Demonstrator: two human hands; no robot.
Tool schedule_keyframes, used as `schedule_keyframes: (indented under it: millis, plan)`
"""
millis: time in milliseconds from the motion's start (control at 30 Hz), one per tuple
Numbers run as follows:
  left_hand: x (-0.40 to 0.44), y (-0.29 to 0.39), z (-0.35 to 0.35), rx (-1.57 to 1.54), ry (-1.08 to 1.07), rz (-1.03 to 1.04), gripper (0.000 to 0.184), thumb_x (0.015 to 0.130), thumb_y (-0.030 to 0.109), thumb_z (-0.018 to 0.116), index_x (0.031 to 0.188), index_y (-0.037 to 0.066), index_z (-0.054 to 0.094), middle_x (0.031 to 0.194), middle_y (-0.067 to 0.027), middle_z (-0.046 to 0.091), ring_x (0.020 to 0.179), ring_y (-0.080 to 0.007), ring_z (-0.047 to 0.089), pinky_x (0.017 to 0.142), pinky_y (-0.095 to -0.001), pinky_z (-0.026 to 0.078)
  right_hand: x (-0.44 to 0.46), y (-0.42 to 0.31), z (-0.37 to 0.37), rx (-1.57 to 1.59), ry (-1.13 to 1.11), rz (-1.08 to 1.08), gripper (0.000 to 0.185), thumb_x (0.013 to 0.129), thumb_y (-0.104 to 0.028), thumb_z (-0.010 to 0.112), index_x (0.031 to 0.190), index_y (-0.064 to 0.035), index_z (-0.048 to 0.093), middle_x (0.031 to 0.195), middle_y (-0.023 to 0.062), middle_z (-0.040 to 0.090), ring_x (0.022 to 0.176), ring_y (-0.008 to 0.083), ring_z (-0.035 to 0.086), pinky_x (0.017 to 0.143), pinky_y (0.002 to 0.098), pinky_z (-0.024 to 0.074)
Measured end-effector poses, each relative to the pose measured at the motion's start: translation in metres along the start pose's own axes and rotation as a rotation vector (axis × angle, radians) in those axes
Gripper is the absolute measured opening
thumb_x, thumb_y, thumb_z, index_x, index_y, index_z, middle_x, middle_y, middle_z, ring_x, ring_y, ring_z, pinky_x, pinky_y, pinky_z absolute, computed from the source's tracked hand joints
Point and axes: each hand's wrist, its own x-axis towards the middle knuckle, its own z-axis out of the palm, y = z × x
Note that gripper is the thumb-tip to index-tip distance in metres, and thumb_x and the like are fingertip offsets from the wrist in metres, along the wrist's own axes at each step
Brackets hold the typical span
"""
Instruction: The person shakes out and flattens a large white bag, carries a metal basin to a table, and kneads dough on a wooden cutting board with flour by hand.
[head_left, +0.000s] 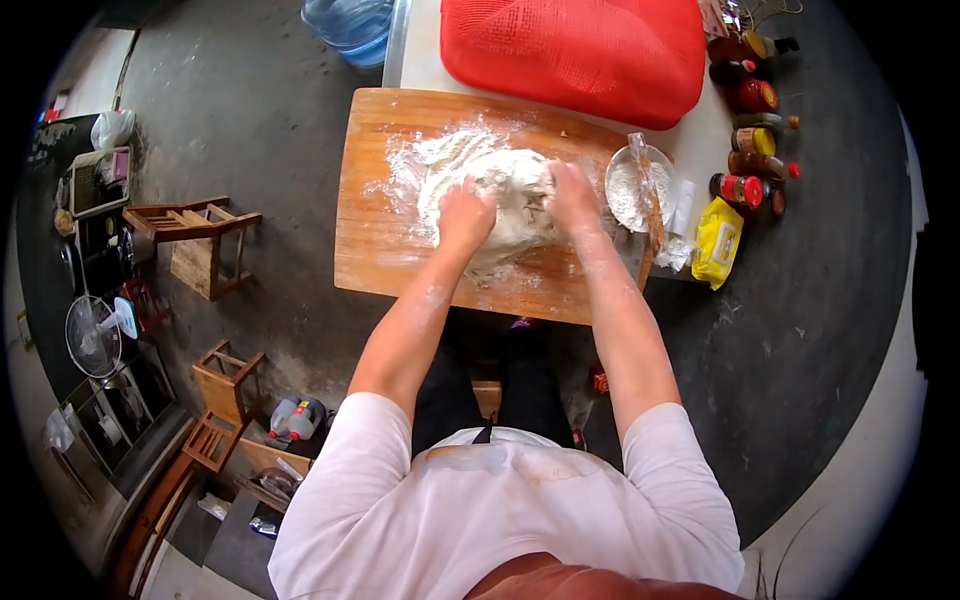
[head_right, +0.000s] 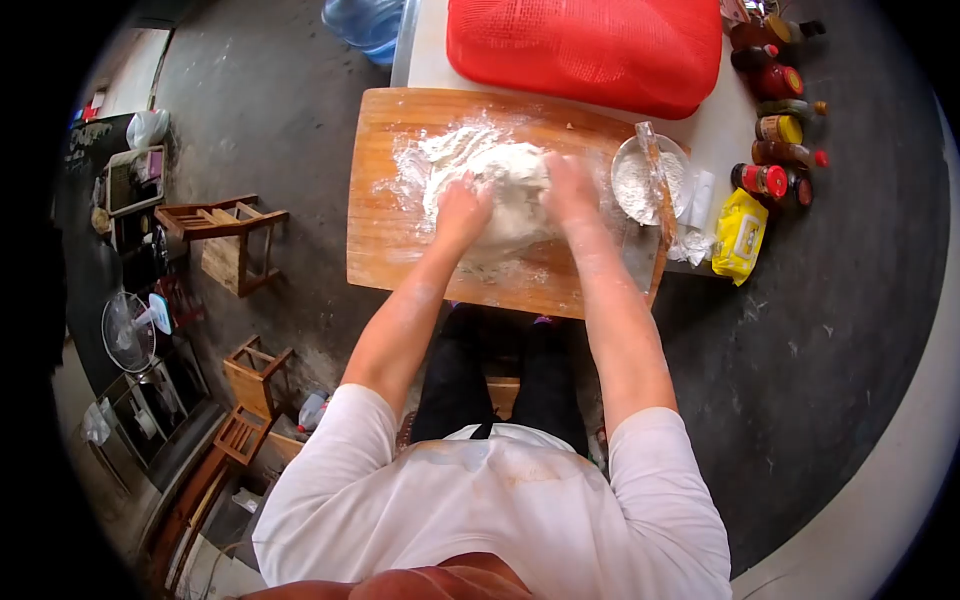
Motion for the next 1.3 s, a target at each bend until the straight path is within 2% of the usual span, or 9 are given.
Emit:
schedule_keyframes:
  millis: [133,200,333,467,500,767,1133,1267,1300]
  plan:
    - [0.001,-0.009,-0.048,-0.234,-0.148,-0.205,0.051,0.087,0.043,0.038,0.117,0.003,0.052,0.120,-0.0224,0.049,0.115,-0.0334,0.043,0.095,-0.0425,0.034,-0.008,-0.079,0.008,-0.219,-0.222,-0.123,0.016,0.068,-0.011,0.067,0.082,-0.0110,0.059,0.081,0.0079,0.056,0.084,0.0199,0.053,0.067,0.0350,0.0461]
    - [0.012,-0.006,-0.058,-0.048,0.321,0.408,0.052,0.087,0.043,0.038,0.117,0.004,0.053,0.121,-0.0187,0.050,0.115,-0.0316,0.044,0.095,-0.0408,0.033,-0.026,-0.099,0.027,0.040,-0.144,-0.120,0.013,0.068,-0.017,0.068,0.078,-0.0099,0.062,0.081,0.0072,0.058,0.083,0.0196,0.055,0.067,0.0360,0.0458]
    - [0.022,-0.003,-0.040,0.112,-0.155,0.436,0.035,0.086,0.033,0.042,0.106,0.012,0.061,0.118,-0.0101,0.054,0.114,-0.0238,0.044,0.098,-0.0391,0.029,-0.045,-0.106,-0.015,0.035,-0.085,-0.265,0.017,0.068,-0.023,0.070,0.074,-0.0077,0.065,0.084,0.0082,0.061,0.081,0.0225,0.057,0.071,0.0395,0.0443]
    - [-0.014,-0.025,-0.002,0.044,0.389,0.616,0.024,0.079,0.023,0.050,0.098,0.017,0.064,0.112,-0.0057,0.056,0.110,-0.0293,0.046,0.095,-0.0444,0.029,-0.060,-0.057,0.035,0.122,0.103,-0.089,0.073,0.059,-0.027,0.075,0.122,-0.0112,0.043,0.120,0.0161,0.044,0.112,0.0315,0.040,0.093,0.0424,0.0315]
    - [-0.013,-0.027,0.005,0.030,0.411,0.610,0.025,0.078,0.023,0.053,0.100,0.019,0.062,0.114,-0.0047,0.055,0.111,-0.0295,0.044,0.094,-0.0483,0.026,-0.061,-0.041,0.061,0.139,0.058,-0.135,0.087,0.058,-0.024,0.075,0.130,-0.0130,0.029,0.130,0.0161,0.031,0.119,0.0348,0.029,0.097,0.0439,0.0272]
    - [0.055,0.004,0.026,0.234,0.457,0.512,0.031,0.074,0.029,0.056,0.104,0.024,0.061,0.117,-0.0023,0.053,0.111,-0.0255,0.044,0.096,-0.0519,0.021,-0.003,-0.022,0.066,0.105,-0.096,0.171,0.068,0.064,-0.001,0.059,0.126,-0.0119,0.033,0.126,0.0161,0.033,0.116,0.0360,0.031,0.098,0.0441,0.0274]
    - [0.099,0.036,0.015,0.204,0.581,0.505,0.018,0.072,0.031,0.056,0.082,0.020,0.065,0.099,0.0018,0.060,0.102,-0.0207,0.050,0.097,-0.0510,0.022,0.043,-0.006,0.056,0.128,-0.058,0.278,0.057,0.067,-0.014,0.067,0.119,-0.0089,0.043,0.113,0.0188,0.045,0.104,0.0357,0.046,0.088,0.0420,0.0408]
    - [0.084,0.054,-0.014,0.253,0.412,0.389,0.030,0.078,0.035,0.045,0.089,0.016,0.066,0.102,-0.0010,0.060,0.105,-0.0219,0.050,0.094,-0.0495,0.026,0.032,-0.031,0.011,0.302,-0.182,0.324,0.054,0.065,-0.024,0.073,0.110,-0.0088,0.049,0.111,0.0147,0.049,0.099,0.0308,0.051,0.089,0.0406,0.0407]
    - [0.080,0.068,-0.041,0.299,0.124,0.224,0.033,0.079,0.036,0.043,0.089,0.014,0.066,0.101,-0.0031,0.061,0.105,-0.0226,0.050,0.094,-0.0485,0.028,0.024,-0.037,0.003,0.391,-0.348,0.204,0.050,0.067,-0.025,0.072,0.108,-0.0087,0.050,0.107,0.0135,0.051,0.098,0.0281,0.051,0.087,0.0404,0.0415]
